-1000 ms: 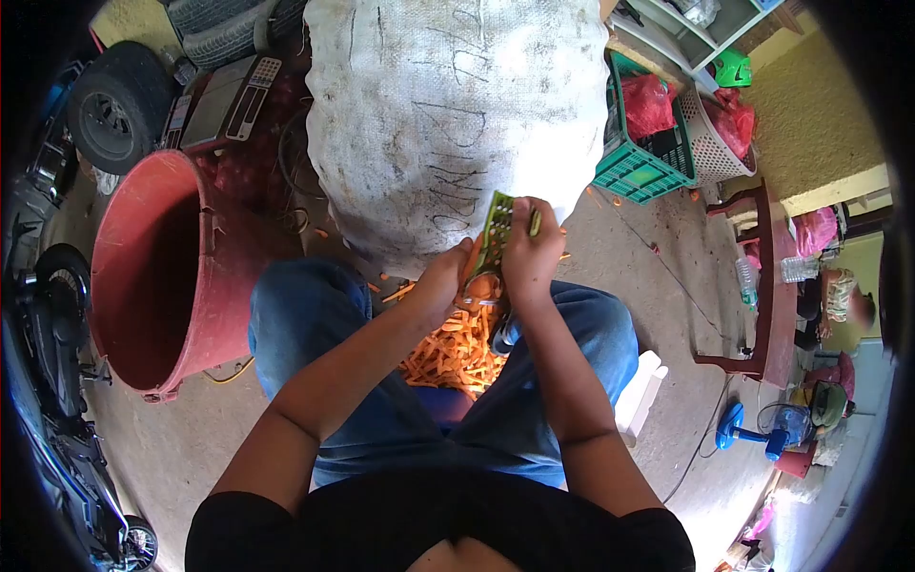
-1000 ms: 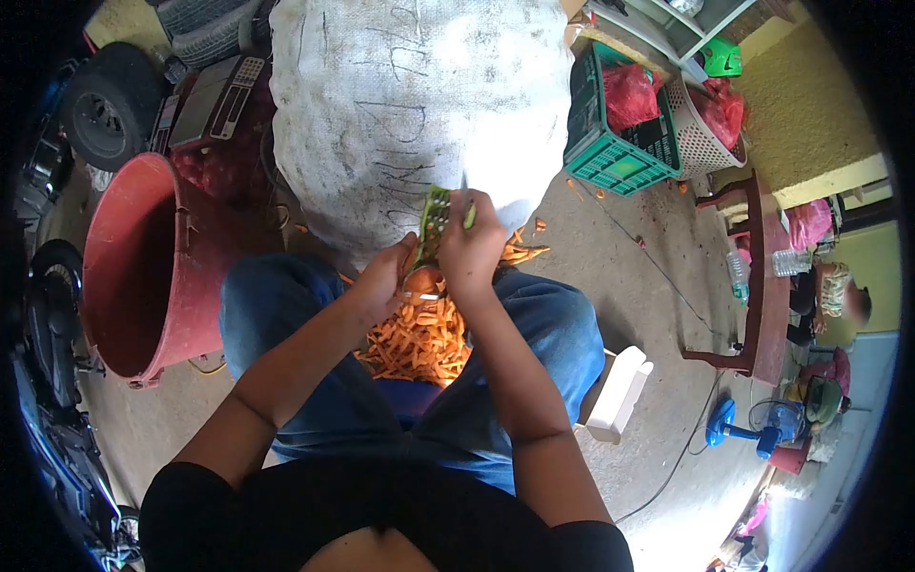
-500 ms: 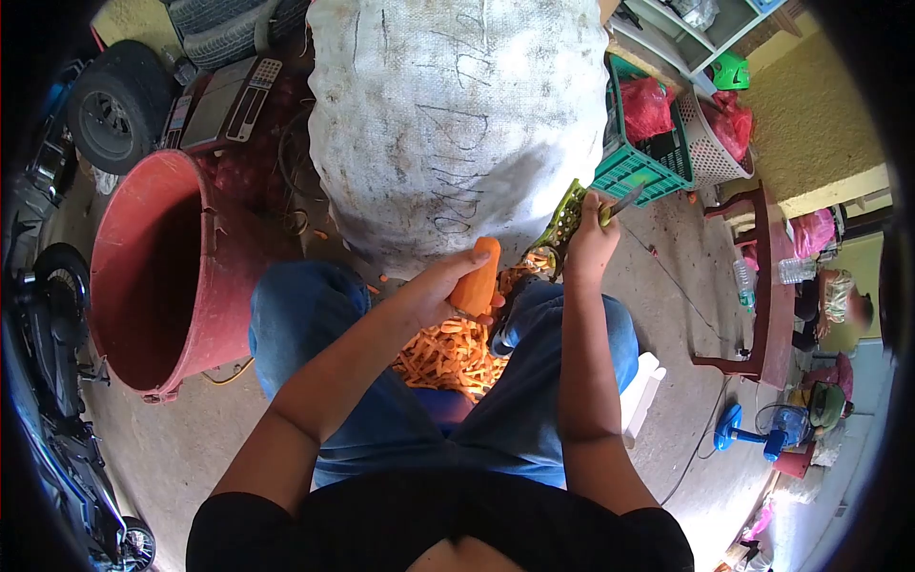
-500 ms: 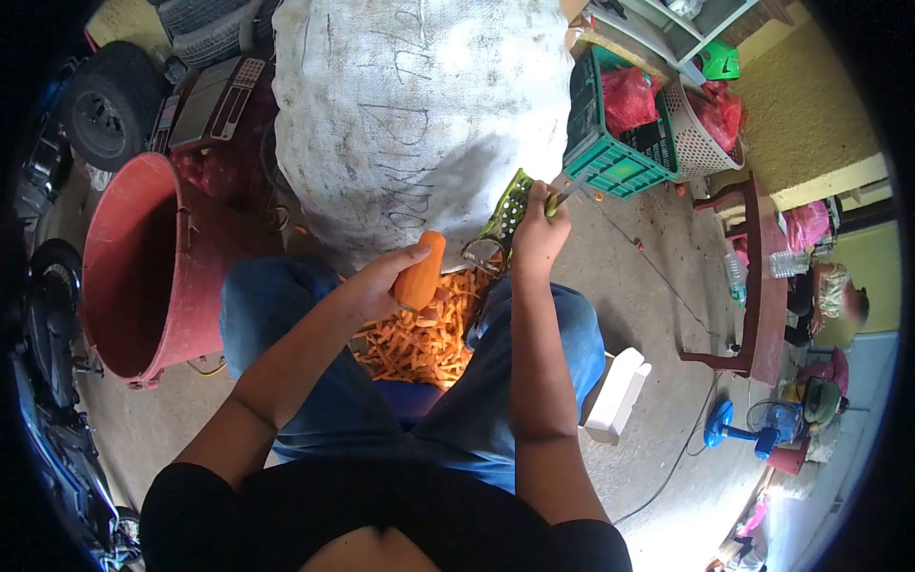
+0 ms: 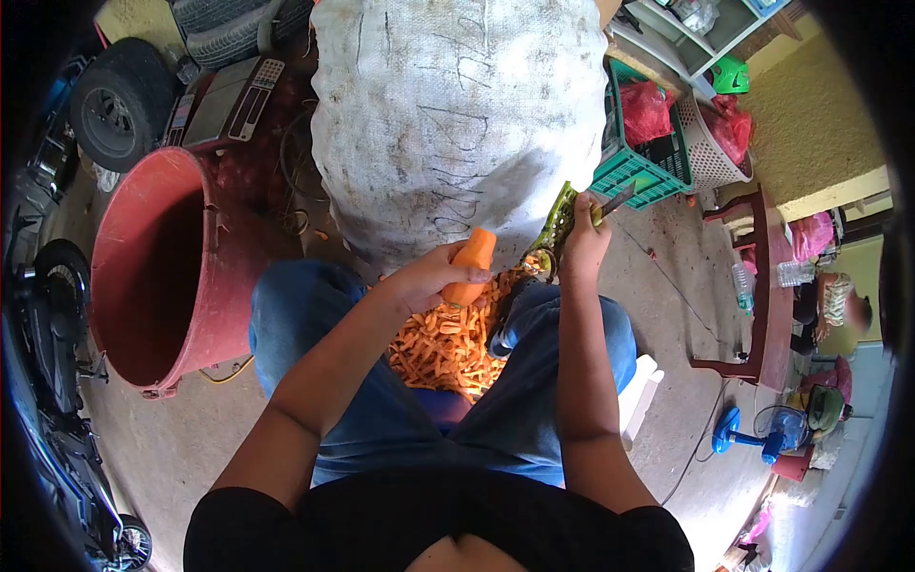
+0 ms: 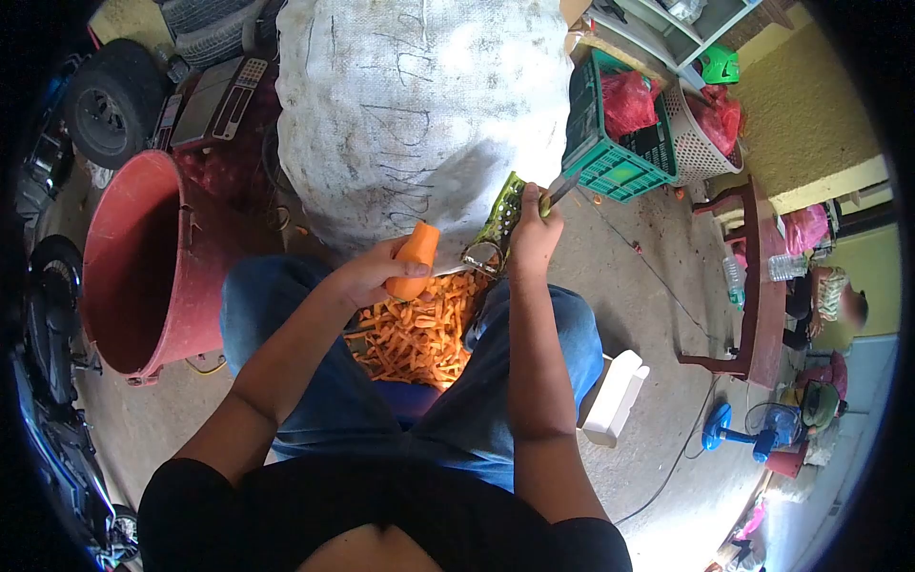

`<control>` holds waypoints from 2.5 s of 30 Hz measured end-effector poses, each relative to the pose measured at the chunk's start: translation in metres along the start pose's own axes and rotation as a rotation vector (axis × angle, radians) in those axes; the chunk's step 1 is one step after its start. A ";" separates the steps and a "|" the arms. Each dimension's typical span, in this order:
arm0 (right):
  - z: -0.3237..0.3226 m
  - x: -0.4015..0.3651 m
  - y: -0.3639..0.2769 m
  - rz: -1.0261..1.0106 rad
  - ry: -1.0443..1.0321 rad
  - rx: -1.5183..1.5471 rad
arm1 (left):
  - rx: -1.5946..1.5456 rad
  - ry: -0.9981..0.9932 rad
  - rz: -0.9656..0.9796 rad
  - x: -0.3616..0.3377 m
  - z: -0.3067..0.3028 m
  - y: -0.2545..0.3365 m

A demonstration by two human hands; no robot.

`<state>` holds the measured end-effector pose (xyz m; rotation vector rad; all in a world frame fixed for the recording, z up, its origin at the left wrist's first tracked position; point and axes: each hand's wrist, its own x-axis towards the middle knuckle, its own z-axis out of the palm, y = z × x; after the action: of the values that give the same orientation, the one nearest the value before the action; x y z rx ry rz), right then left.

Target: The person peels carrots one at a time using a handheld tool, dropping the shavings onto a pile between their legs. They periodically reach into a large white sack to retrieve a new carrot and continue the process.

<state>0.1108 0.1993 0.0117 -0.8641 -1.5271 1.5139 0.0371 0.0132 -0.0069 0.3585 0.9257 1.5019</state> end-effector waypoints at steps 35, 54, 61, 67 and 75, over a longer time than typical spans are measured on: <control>0.012 -0.043 -0.027 -0.432 -0.756 -1.005 | 0.936 0.533 0.674 -0.004 0.009 0.018; 0.019 -0.026 0.009 -0.134 -0.658 -0.724 | 1.050 0.058 1.014 -0.020 0.045 0.011; 0.044 -0.084 0.062 0.137 -0.808 0.348 | 0.992 0.312 1.064 -0.024 0.041 0.012; 0.036 -0.044 0.010 0.185 -0.483 0.020 | 0.876 0.414 0.787 -0.014 0.019 0.010; 0.030 -0.051 -0.005 -0.448 -0.490 -0.785 | 1.007 0.631 0.487 -0.005 0.006 0.012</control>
<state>0.1073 0.1406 0.0139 -0.4964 -2.5554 0.8041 0.0341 0.0117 0.0073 0.9044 2.2226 1.4911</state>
